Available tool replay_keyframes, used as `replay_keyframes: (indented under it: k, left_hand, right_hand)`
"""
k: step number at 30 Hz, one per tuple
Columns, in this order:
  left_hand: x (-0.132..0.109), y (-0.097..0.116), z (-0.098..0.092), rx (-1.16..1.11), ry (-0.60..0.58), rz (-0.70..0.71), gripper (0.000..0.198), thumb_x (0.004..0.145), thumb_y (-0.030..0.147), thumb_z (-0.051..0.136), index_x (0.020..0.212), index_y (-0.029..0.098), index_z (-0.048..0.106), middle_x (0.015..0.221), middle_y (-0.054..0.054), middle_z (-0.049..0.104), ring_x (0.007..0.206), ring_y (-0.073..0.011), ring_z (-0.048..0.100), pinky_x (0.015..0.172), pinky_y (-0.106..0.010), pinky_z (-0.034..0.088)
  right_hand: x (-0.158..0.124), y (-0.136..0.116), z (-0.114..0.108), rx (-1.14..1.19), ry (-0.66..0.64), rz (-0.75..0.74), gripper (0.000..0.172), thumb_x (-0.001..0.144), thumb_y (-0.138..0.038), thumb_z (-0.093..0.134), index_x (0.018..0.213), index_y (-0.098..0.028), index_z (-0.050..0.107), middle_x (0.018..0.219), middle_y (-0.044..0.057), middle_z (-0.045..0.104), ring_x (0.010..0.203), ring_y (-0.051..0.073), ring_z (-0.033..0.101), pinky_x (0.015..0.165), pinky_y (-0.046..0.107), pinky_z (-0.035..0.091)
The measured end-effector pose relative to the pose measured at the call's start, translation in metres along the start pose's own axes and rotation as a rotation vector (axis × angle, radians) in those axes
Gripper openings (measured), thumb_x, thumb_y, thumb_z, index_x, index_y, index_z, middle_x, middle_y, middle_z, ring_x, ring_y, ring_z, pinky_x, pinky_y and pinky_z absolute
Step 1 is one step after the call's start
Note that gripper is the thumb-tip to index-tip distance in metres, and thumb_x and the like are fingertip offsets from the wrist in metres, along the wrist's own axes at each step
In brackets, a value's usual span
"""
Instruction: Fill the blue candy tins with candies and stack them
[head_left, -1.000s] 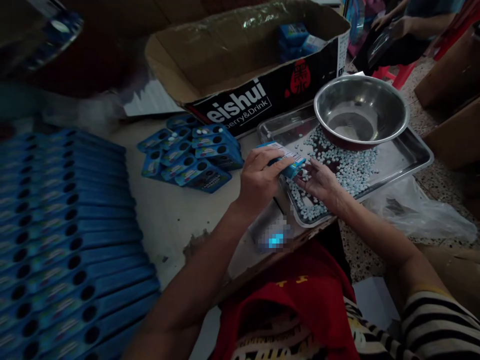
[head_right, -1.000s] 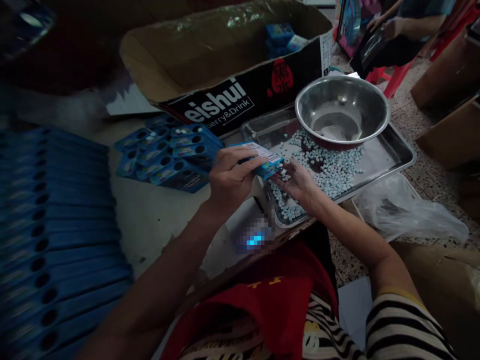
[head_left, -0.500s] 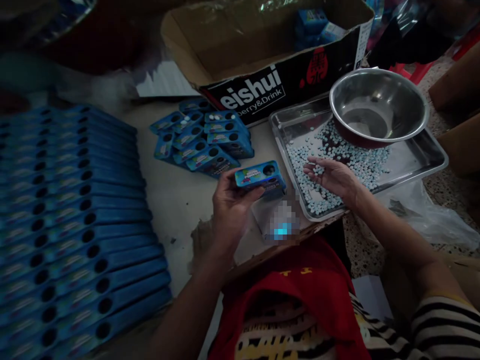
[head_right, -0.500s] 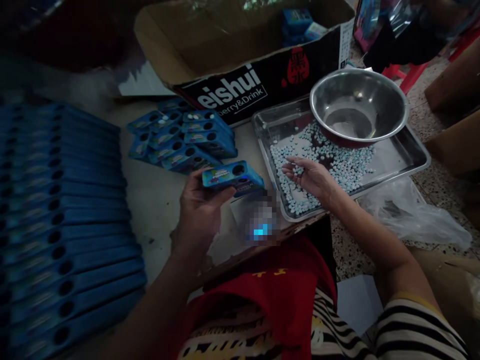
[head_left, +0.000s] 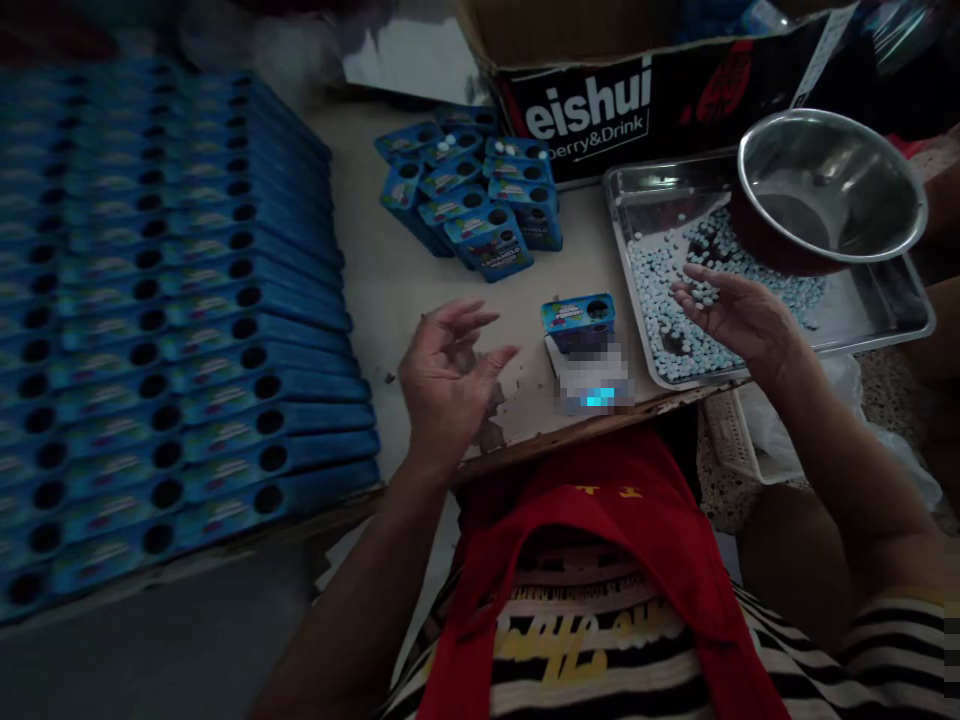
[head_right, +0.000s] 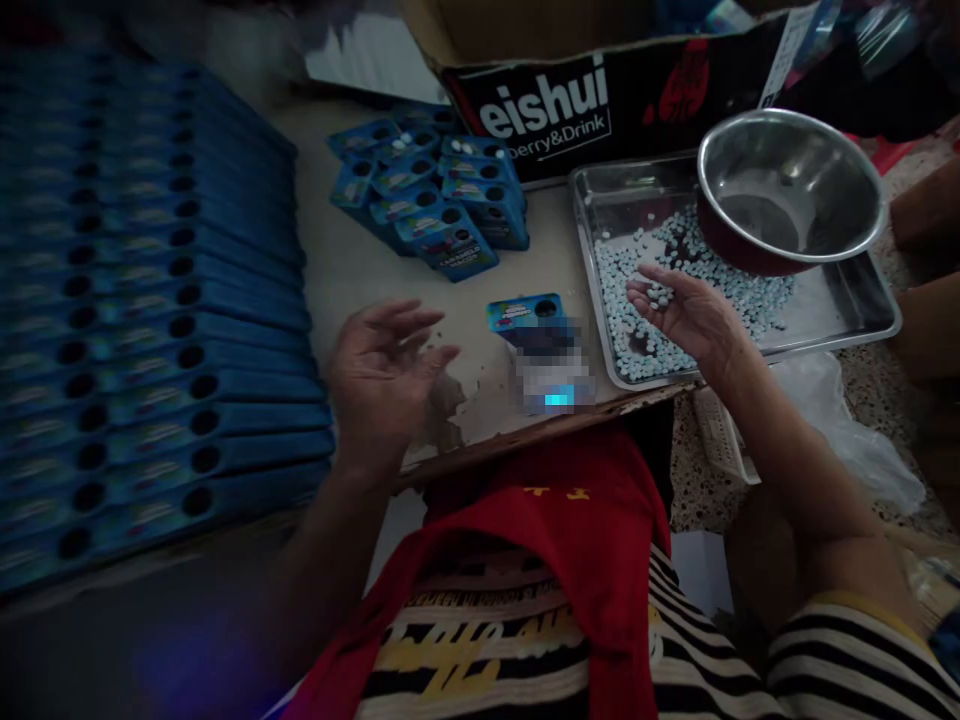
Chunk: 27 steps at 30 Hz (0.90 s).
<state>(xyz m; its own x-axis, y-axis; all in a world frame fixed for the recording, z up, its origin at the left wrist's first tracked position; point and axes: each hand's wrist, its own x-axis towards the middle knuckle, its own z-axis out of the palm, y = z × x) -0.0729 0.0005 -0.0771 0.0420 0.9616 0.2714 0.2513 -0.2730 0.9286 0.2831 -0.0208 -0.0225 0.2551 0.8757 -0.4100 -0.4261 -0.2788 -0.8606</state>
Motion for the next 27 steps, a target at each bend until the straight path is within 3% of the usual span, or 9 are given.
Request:
replay_keyframes:
  k: [4, 7, 11, 14, 16, 18, 21, 24, 27]
  left_hand:
    - [-0.013, 0.013, -0.038, 0.098, 0.142, -0.002, 0.04, 0.083, 0.036, 0.097, 0.117, 0.023, 0.08, 0.114, -0.004, 0.086, 0.11, -0.0258, 0.082, 0.104, -0.045, 0.068]
    - [-0.034, 0.019, -0.056, 0.193, 0.136, -0.003, 0.026, 0.087, 0.037, 0.091, 0.108, 0.024, 0.083, 0.102, -0.001, 0.086, 0.098, -0.0253, 0.083, 0.097, -0.045, 0.07]
    - [-0.074, 0.017, -0.08, 0.428, -0.094, 0.011, 0.014, 0.092, 0.048, 0.086, 0.095, 0.034, 0.084, 0.095, 0.004, 0.086, 0.088, -0.0282, 0.082, 0.085, -0.043, 0.066]
    - [-0.109, 0.001, -0.103, 0.495, -0.308, -0.062, 0.016, 0.092, 0.055, 0.082, 0.088, 0.039, 0.081, 0.091, 0.006, 0.084, 0.085, -0.0309, 0.08, 0.074, -0.042, 0.061]
    - [-0.133, -0.014, -0.116, 0.534, -0.339, -0.161, 0.02, 0.092, 0.058, 0.079, 0.086, 0.039, 0.081, 0.092, 0.005, 0.085, 0.088, -0.0323, 0.08, 0.071, -0.042, 0.059]
    - [-0.159, -0.029, -0.123, 0.581, -0.3, -0.246, 0.025, 0.091, 0.059, 0.077, 0.085, 0.035, 0.082, 0.095, 0.001, 0.086, 0.093, -0.0342, 0.08, 0.077, -0.043, 0.059]
    - [-0.191, -0.042, -0.122, 0.59, -0.221, -0.306, 0.029, 0.092, 0.057, 0.075, 0.087, 0.03, 0.084, 0.097, -0.004, 0.086, 0.097, -0.0353, 0.081, 0.086, -0.045, 0.06]
    - [-0.207, -0.046, -0.111, 0.54, -0.165, -0.222, 0.025, 0.098, 0.053, 0.073, 0.093, 0.032, 0.086, 0.096, -0.003, 0.087, 0.093, -0.0304, 0.082, 0.087, -0.042, 0.062]
    - [-0.199, -0.054, -0.09, 0.427, -0.337, -0.036, 0.023, 0.104, 0.039, 0.066, 0.106, 0.035, 0.089, 0.103, -0.003, 0.089, 0.096, -0.0257, 0.083, 0.095, -0.04, 0.066]
  right_hand:
    - [0.002, -0.002, -0.011, -0.266, 0.0, -0.085, 0.015, 0.087, -0.021, 0.078, 0.102, -0.021, 0.078, 0.103, 0.007, 0.08, 0.099, 0.021, 0.079, 0.104, 0.042, 0.07]
    - [0.0, -0.009, -0.013, -0.677, 0.024, -0.318, 0.012, 0.09, -0.029, 0.081, 0.101, -0.024, 0.082, 0.114, 0.009, 0.081, 0.117, 0.029, 0.077, 0.113, 0.052, 0.062]
    - [-0.032, -0.024, -0.008, -1.054, 0.065, -0.606, 0.01, 0.092, -0.033, 0.087, 0.101, -0.028, 0.084, 0.125, 0.009, 0.08, 0.139, 0.035, 0.067, 0.114, 0.052, 0.057]
    - [-0.076, -0.02, -0.009, -1.096, -0.218, -0.381, 0.016, 0.096, -0.041, 0.085, 0.099, -0.026, 0.087, 0.101, 0.006, 0.083, 0.102, 0.027, 0.077, 0.092, 0.041, 0.06]
    - [-0.104, 0.0, -0.014, -1.187, -0.507, -0.142, 0.016, 0.097, -0.041, 0.083, 0.098, -0.026, 0.089, 0.089, 0.004, 0.083, 0.081, 0.021, 0.074, 0.078, 0.034, 0.056]
    - [-0.121, 0.034, -0.02, -1.381, -0.659, 0.002, 0.016, 0.102, -0.033, 0.075, 0.099, -0.025, 0.089, 0.09, 0.004, 0.085, 0.077, 0.02, 0.075, 0.074, 0.031, 0.052]
    - [-0.125, 0.095, -0.025, -1.697, -0.536, 0.05, 0.03, 0.11, -0.025, 0.058, 0.109, -0.022, 0.087, 0.113, 0.011, 0.088, 0.1, 0.026, 0.081, 0.083, 0.031, 0.054]
    - [-0.109, 0.146, -0.021, -1.799, -0.455, 0.051, 0.038, 0.113, -0.02, 0.048, 0.126, -0.02, 0.084, 0.14, 0.018, 0.082, 0.129, 0.031, 0.077, 0.102, 0.035, 0.057]
    - [-0.082, 0.182, -0.011, -1.762, -0.484, 0.049, 0.049, 0.108, -0.008, 0.042, 0.141, -0.012, 0.078, 0.153, 0.027, 0.073, 0.145, 0.037, 0.068, 0.118, 0.045, 0.053]
